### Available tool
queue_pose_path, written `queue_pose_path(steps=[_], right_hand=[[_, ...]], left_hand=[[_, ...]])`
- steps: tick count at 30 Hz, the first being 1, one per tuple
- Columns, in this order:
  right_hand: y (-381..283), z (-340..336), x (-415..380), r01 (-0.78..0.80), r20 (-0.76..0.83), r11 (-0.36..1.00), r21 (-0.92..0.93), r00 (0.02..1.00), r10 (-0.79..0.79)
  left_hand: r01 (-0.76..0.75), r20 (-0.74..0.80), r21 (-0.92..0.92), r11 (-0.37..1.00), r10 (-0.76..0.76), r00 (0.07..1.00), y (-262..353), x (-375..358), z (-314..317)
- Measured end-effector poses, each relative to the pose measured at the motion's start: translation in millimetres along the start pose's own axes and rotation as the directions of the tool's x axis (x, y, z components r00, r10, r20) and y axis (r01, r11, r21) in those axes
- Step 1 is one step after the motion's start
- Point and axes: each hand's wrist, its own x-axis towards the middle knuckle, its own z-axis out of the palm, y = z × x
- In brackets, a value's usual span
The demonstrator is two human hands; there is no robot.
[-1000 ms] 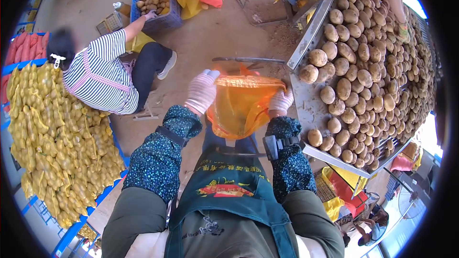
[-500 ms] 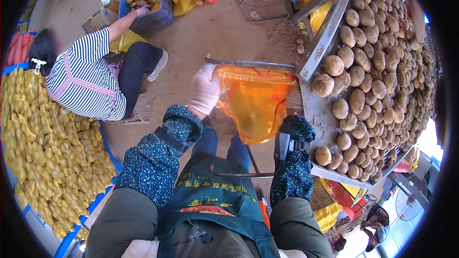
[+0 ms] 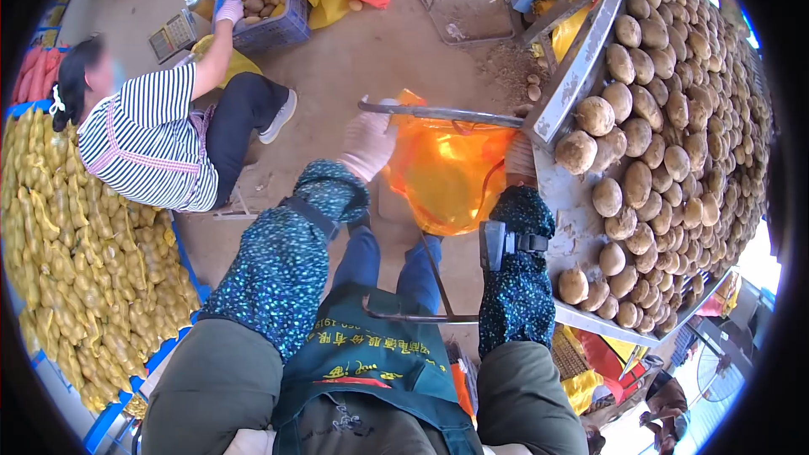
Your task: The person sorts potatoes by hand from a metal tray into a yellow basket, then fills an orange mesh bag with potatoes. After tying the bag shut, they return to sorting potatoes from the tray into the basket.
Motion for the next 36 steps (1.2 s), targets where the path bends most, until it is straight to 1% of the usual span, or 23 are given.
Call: queue_pose_path(steps=[4, 5, 6, 8, 9, 11, 13, 14, 16, 17, 18, 20, 21, 22, 23, 24, 25, 26, 29, 31, 33, 35, 36], right_hand=[[3, 4, -19, 0.004, 0.004, 1.000, -0.030, 1.000, -0.004], [3, 7, -19, 0.010, 0.004, 0.999, -0.033, 1.000, -0.010], [1, 8, -18, 0.016, 0.002, 0.999, -0.037, 1.000, -0.016], [-1, 12, -13, 0.029, 0.008, 0.998, -0.051, 1.000, -0.029], [0, 15, -11, 0.034, 0.013, 0.998, -0.057, 0.999, -0.033], [-2, 13, -14, 0.038, 0.025, 0.995, -0.091, 0.999, -0.036], [-15, -3, -25, 0.041, 0.029, 0.992, -0.118, 0.999, -0.038], [-34, -17, -40, -0.027, -0.046, 0.994, 0.109, 0.998, 0.033], [-63, -44, -75, -0.123, -0.122, 0.832, 0.541, 0.967, 0.223], [-56, -37, -86, -0.073, -0.129, 0.807, 0.585, 0.975, 0.182], [-47, -34, -104, -0.087, -0.118, 0.811, 0.579, 0.975, 0.189], [-52, -50, -132, -0.271, 0.031, 0.910, 0.313, 0.961, 0.275], [-54, -58, -144, -0.423, 0.167, 0.894, 0.147, 0.901, 0.399], [-60, -71, -146, -0.427, 0.170, 0.893, 0.144, 0.899, 0.403], [-69, -86, -147, -0.480, 0.301, 0.876, 0.044, 0.843, 0.446], [-75, -96, -156, -0.524, 0.428, 0.849, -0.068, 0.753, 0.499], [-61, -93, -167, -0.527, 0.418, 0.850, -0.007, 0.770, 0.481], [-54, -101, -175, -0.476, 0.406, 0.878, -0.053, 0.793, 0.455], [-51, -136, -192, -0.494, 0.423, 0.868, -0.056, 0.776, 0.469], [-47, -152, -198, -0.460, 0.410, 0.886, -0.056, 0.799, 0.441], [-20, -145, -220, -0.385, 0.334, 0.923, 0.016, 0.872, 0.358], [-36, -163, -229, -0.414, 0.348, 0.909, -0.046, 0.846, 0.403], [-43, -169, -227, -0.431, 0.348, 0.898, -0.092, 0.831, 0.434]], left_hand=[[0.024, 0.056, 0.078, 0.997, -0.029, 0.998, -7, -12, -16], [0.105, 0.133, 0.035, 0.994, -0.109, 0.985, -2, -12, -20], [0.103, 0.130, 0.036, 0.994, -0.107, 0.986, 3, -8, -19], [0.217, 0.128, 0.147, 0.965, -0.236, 0.963, 9, 2, -9], [0.216, 0.128, 0.147, 0.965, -0.235, 0.963, 7, 9, 1], [0.095, -0.069, 0.057, 0.994, -0.091, 0.993, -4, 15, 23], [0.081, -0.017, 0.074, 0.994, -0.080, 0.997, -6, -4, 22], [0.057, 0.037, 0.096, 0.994, -0.061, 0.997, -4, -14, 16], [0.035, 0.031, 0.050, 0.998, -0.036, 0.999, -4, -47, 2], [0.031, 0.045, -0.016, 0.999, -0.030, 0.999, -4, -62, -5], [0.028, 0.058, -0.086, 0.996, -0.023, 0.998, -1, -77, -10], [0.056, 0.087, -0.187, 0.981, -0.041, 0.995, 23, -91, -27], [0.092, 0.103, -0.155, 0.984, -0.077, 0.992, 33, -96, -35], [0.126, 0.113, -0.118, 0.985, -0.112, 0.987, 39, -99, -43], [0.131, 0.126, -0.114, 0.985, -0.116, 0.985, 38, -102, -47], [0.105, 0.155, -0.022, 0.994, -0.101, 0.983, 35, -105, -48], [0.093, 0.202, 0.064, 0.994, -0.104, 0.974, 33, -119, -46], [0.202, 0.265, 0.072, 0.977, -0.214, 0.940, 41, -123, -54], [0.256, 0.310, 0.100, 0.962, -0.274, 0.910, 39, -141, -62], [0.315, 0.424, 0.329, 0.890, -0.438, 0.793, 42, -144, -64], [0.320, 0.457, 0.339, 0.885, -0.452, 0.766, 46, -158, -70], [0.327, 0.496, 0.332, 0.884, -0.459, 0.737, 51, -177, -73], [0.362, 0.537, 0.349, 0.864, -0.501, 0.679, 62, -177, -80]])
